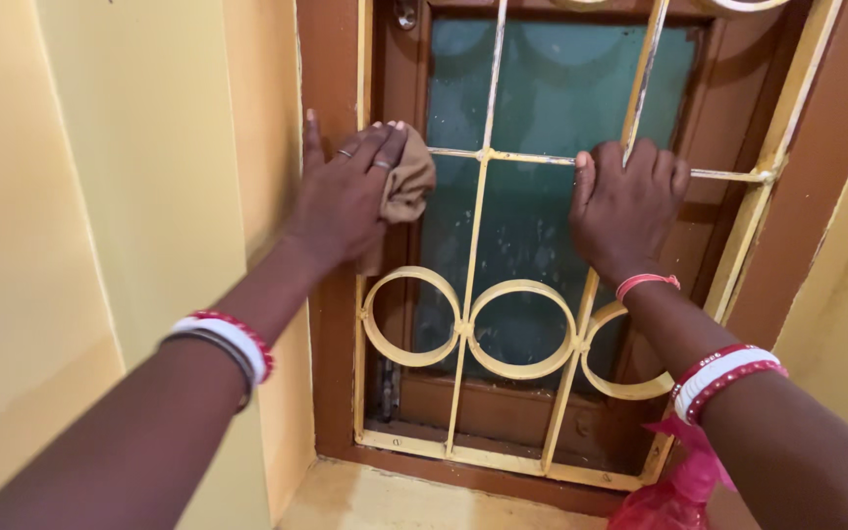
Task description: The person wipes a window with a cloth, moving methodically across the glass and the yellow metal grille. The person uses both hands to reach different sections of the window, focusing on the lower and middle areas.
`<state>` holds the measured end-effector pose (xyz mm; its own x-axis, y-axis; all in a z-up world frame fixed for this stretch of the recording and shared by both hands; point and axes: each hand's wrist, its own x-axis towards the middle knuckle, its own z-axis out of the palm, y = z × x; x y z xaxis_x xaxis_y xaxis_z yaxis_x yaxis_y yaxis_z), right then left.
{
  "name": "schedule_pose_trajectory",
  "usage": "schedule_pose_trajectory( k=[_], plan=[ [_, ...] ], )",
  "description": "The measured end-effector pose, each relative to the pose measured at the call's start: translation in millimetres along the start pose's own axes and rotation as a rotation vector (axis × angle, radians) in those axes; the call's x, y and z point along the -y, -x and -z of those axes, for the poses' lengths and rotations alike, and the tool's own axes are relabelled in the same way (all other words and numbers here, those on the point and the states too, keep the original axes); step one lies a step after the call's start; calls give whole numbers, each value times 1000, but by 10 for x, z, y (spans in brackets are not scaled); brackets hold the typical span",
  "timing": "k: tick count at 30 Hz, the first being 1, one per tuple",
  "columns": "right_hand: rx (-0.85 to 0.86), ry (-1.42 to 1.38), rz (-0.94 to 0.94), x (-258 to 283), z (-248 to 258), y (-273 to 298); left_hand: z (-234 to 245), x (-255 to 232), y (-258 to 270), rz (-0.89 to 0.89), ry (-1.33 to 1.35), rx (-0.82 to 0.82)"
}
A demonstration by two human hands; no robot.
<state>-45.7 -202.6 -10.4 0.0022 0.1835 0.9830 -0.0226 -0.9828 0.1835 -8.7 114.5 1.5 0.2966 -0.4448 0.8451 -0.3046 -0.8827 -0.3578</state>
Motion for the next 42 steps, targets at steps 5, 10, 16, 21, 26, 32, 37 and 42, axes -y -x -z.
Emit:
schedule_pose_trajectory(
  k=[5, 10, 16, 21, 26, 32, 37, 42],
  plan=[
    [-39, 5, -1, 16, -50, -19, -201, -149, -49, 129, 247, -109],
    [-33, 15, -10, 5, -44, -14, -375, -889, -407, 313, 466, -343],
    [-6, -9, -22, 28, 19, -45, -294, -877, -353, 136, 409, -306],
    [-2, -10, 0, 45, 66, -35, -211, -375, -135, 31, 177, -202],
    [-22, -9, -2, 33, 32, -36, -159, -83, 83, 29, 108, -204],
    [-16, -8, -11, 57, 26, -20, -192, -646, -265, 386, 434, -183],
    [-22, 10, 2, 27, 15, -33, -46, -1093, -676, 288, 594, -273],
    [-4, -3, -20, 18, -17, -38, -220, -1150, -335, 152, 494, -314]
  ],
)
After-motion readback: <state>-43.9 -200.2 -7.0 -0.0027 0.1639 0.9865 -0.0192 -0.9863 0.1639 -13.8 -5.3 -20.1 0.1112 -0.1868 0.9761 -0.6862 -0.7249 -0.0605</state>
